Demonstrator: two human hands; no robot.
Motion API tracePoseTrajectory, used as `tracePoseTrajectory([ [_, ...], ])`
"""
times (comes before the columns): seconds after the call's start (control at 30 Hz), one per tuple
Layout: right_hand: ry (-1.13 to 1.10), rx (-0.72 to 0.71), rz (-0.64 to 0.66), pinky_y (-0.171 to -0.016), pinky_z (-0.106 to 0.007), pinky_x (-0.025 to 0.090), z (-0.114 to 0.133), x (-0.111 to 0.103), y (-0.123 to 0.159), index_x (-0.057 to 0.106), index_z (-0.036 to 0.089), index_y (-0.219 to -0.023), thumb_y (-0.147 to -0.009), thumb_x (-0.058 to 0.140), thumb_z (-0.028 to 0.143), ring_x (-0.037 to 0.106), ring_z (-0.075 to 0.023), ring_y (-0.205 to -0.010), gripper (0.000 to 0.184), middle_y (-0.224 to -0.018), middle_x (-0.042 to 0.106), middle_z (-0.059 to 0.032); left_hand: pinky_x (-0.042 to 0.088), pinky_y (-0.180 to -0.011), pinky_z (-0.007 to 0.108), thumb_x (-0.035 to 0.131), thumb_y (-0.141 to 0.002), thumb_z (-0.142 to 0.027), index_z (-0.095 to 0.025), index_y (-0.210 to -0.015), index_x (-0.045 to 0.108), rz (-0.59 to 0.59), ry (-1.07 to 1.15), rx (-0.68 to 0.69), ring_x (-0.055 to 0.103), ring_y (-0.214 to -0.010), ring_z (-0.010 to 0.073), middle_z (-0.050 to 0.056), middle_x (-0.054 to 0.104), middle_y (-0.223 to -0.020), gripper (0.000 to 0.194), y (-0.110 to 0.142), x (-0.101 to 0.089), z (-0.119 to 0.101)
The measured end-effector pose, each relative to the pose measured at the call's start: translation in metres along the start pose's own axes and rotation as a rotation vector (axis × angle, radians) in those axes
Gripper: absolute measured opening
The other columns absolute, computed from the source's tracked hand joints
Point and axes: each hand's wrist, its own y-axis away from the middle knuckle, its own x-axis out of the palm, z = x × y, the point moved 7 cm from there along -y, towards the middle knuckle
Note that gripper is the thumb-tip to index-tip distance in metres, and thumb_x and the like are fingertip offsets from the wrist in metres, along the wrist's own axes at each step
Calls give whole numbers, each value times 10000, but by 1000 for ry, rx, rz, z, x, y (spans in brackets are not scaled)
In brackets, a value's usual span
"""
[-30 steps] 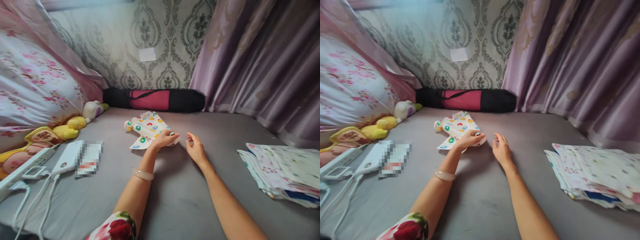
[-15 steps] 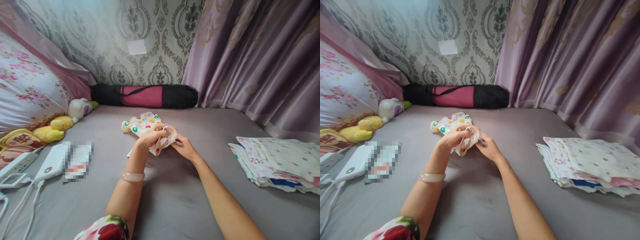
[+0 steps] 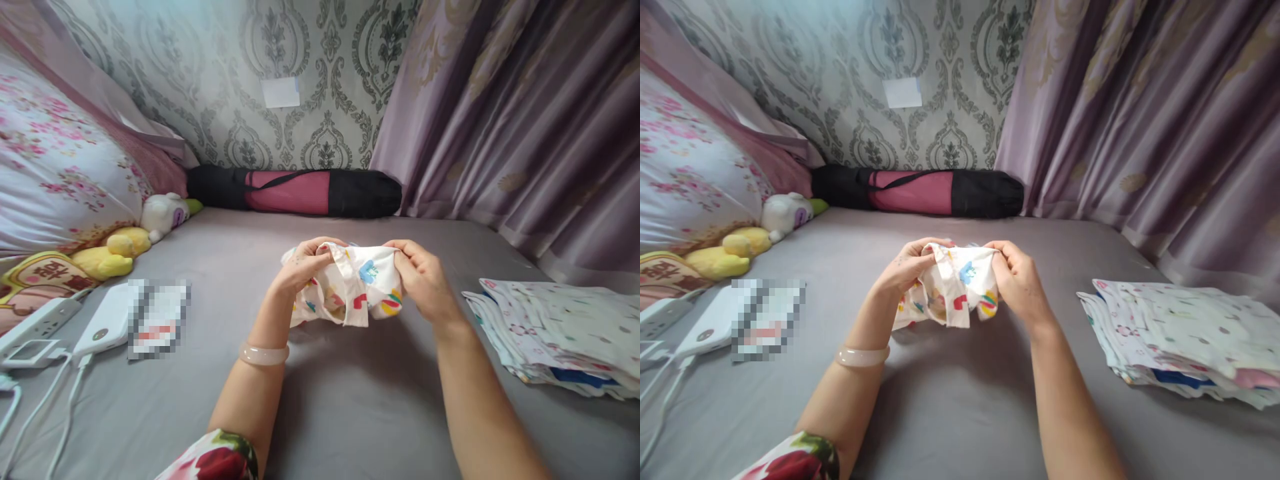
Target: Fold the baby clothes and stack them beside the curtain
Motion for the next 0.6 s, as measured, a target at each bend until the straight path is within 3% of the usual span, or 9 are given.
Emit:
tracePoseTrajectory([
  [0.1, -62, 53, 123, -513, -217, 460, 20, -7, 12, 668, 206, -960, -844, 592, 475, 597, -131, -596, 303, -761, 680, -6, 398, -511, 184, 760, -648, -316, -170, -930, 714, 0, 26, 12, 529, -558, 76, -6, 640, -707, 321, 3, 1, -7],
  [0.2, 104, 103, 280, -483, -211, 442, 18, -12, 19, 690, 214, -923, -836, 604, 514, 585, -127, -567, 324, -710, 673, 4, 395, -516, 187, 764, -643, -325, -164, -845, 693, -15, 38, 41, 507, -552, 72, -19, 598, -662, 268, 3, -1, -9],
  [0.27, 275, 79, 319, -523, -219, 453, 11, -17, 17, 704, 225, -895, -863, 562, 504, 600, -139, -617, 315, -720, 677, 3, 365, -499, 181, 759, -665, -370, -162, -732, 642, -6, 24, 55, 462, -527, 59, -39, 534, -613, 248, 1, -1, -6],
  [0.37, 546, 10, 239, -660, -263, 472, 6, -25, 10, 718, 235, -870, -881, 531, 438, 620, -172, -754, 276, -847, 695, -23, 279, -454, 170, 747, -693, -433, -164, -587, 477, 25, 7, 47, 360, -473, 34, -66, 398, -550, 396, 0, 2, 1],
  [0.47, 696, -56, 33, -753, -305, 456, 17, -28, 8, 688, 235, -963, -887, 510, 367, 611, -189, -836, 234, -1007, 672, -49, 217, -434, 170, 741, -697, -471, -177, -563, 356, 36, 20, 22, 297, -447, 25, -75, 319, -538, 502, -1, 6, 5],
  [0.53, 699, -119, -64, -756, -314, 452, 32, -19, 13, 641, 231, -971, -888, 508, 367, 603, -192, -845, 208, -1011, 645, -55, 212, -435, 170, 737, -694, -487, -180, -576, 364, 24, 25, 10, 293, -447, 27, -74, 320, -544, 497, -2, 8, 6],
  [0.6, 694, -181, -52, -739, -319, 454, 44, 0, 22, 587, 233, -943, -865, 542, 400, 594, -204, -857, 190, -979, 614, -53, 215, -439, 171, 727, -700, -486, -176, -595, 406, 11, 12, 10, 301, -454, 30, -70, 339, -554, 458, -3, 8, 7],
])
